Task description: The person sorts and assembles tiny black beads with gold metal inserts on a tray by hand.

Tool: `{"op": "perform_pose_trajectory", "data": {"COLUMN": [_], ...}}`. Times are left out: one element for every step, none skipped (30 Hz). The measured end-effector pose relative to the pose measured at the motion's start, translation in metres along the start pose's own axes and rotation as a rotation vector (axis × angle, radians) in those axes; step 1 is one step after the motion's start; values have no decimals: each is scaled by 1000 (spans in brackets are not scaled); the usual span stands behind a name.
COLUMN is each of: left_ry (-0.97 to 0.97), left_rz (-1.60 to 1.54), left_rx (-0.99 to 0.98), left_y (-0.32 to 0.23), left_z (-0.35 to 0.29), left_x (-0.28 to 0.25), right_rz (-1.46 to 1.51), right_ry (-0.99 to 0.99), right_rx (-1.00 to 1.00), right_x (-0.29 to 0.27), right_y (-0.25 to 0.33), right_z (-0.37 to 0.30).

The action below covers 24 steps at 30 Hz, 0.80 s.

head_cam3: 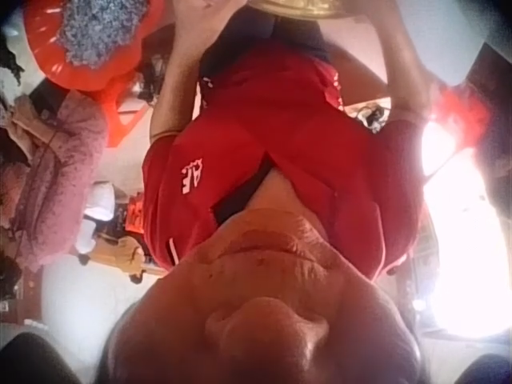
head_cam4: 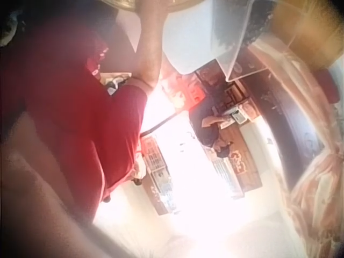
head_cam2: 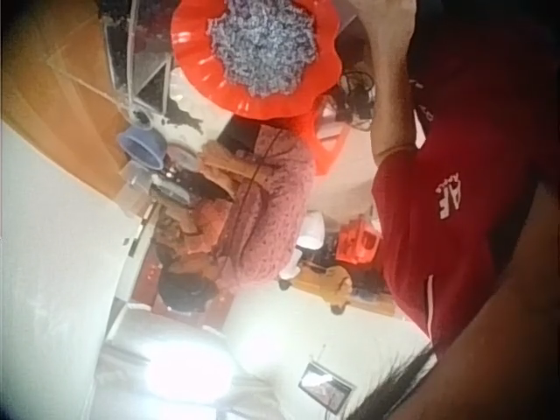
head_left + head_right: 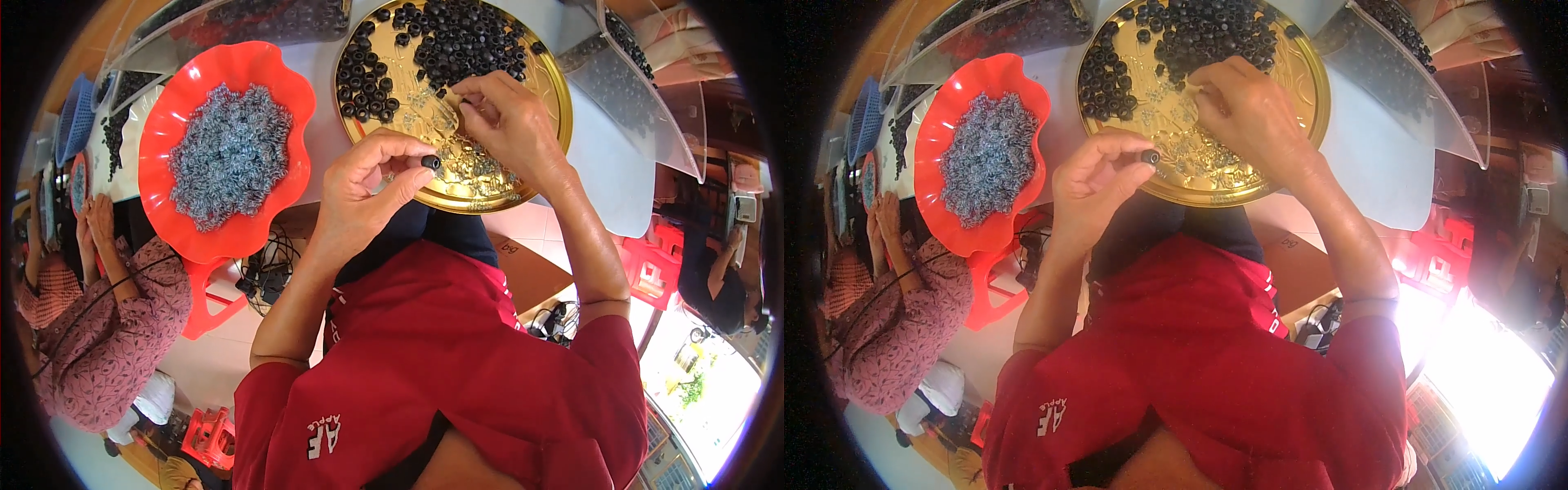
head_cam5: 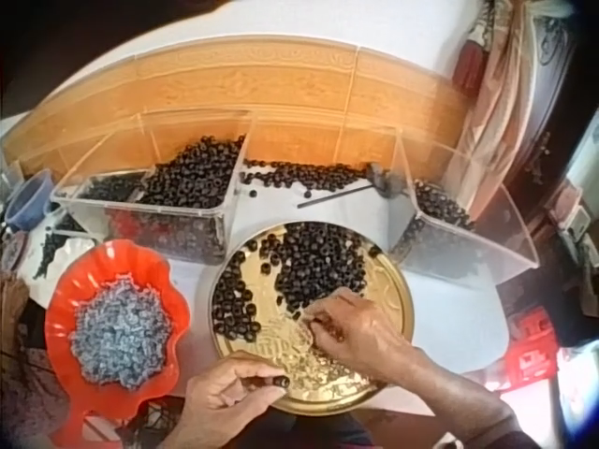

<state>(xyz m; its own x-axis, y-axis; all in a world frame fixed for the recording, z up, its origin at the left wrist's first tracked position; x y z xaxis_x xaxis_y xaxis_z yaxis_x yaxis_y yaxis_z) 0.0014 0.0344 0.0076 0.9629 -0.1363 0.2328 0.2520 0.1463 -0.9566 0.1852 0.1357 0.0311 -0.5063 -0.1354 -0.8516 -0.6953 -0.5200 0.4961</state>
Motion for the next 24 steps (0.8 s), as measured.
{"op": "perform_pose_trajectory", "data": {"left_ry": [0,-24,-48,-48,-47,-45,-44,-35,-25,-22,-8,6,7,13,19,20,22,25,27,22,16,18,25,31], "left_rz": [2,-100,-204,-203,-212,-221,-220,-216,-212,-211,-208,-203,-202,-185,-167,-166,-136,-108,-107,-124,-142,-142,-160,-178], "left_rx": [-2,-17,-32,-34,-3,28,25,61,97,95,112,130,129,146,164,163,168,173,172,179,186,185,169,152], "left_y": [1,3,5,7,7,6,7,5,4,4,3,2,3,4,4,4,4,4,4,5,6,6,7,8], "left_z": [1,2,3,4,5,6,7,8,8,8,8,8,8,8,7,6,5,4,4,5,6,6,6,6], "left_x": [1,2,3,5,6,8,10,12,14,16,17,19,19,19,18,18,18,18,19,19,19,19,19,19], "right_rz": [126,128,290,453,630,631,704,778,779,843,905,908,947,986,989,985,981,982,974,965,966,930,893,894], "right_ry": [6,6,15,23,95,93,106,118,116,87,58,57,41,24,23,30,37,35,45,55,53,57,61,60], "right_rx": [30,31,65,98,208,211,232,252,254,239,223,223,215,207,207,234,261,261,285,308,309,294,279,280], "right_x": [-2,-2,-2,-2,-2,-4,-5,-4,-3,-1,0,1,1,1,2,3,4,5,6,6,7,7,7,6], "right_y": [0,0,-2,-2,0,3,5,7,8,9,10,11,13,14,14,14,14,14,13,13,12,12,11,10], "right_z": [-1,-3,-5,-7,-12,-14,-17,-19,-21,-24,-26,-27,-28,-29,-30,-32,-33,-34,-35,-36,-36,-37,-37,-37]}}
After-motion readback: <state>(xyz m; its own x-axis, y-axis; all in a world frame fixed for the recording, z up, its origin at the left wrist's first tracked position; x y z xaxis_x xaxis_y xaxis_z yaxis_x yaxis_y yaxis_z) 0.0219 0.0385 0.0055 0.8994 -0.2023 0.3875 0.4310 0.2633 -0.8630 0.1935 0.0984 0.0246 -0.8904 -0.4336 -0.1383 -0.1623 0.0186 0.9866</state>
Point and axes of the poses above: each hand's wrist, its own z-axis towards the middle knuckle, its own x-axis out of the palm, y = z × x, the point moved 4 cm from there along z, towards the middle knuckle, and after that the axes turned 6 degrees about -z, right-handed, at the moved point
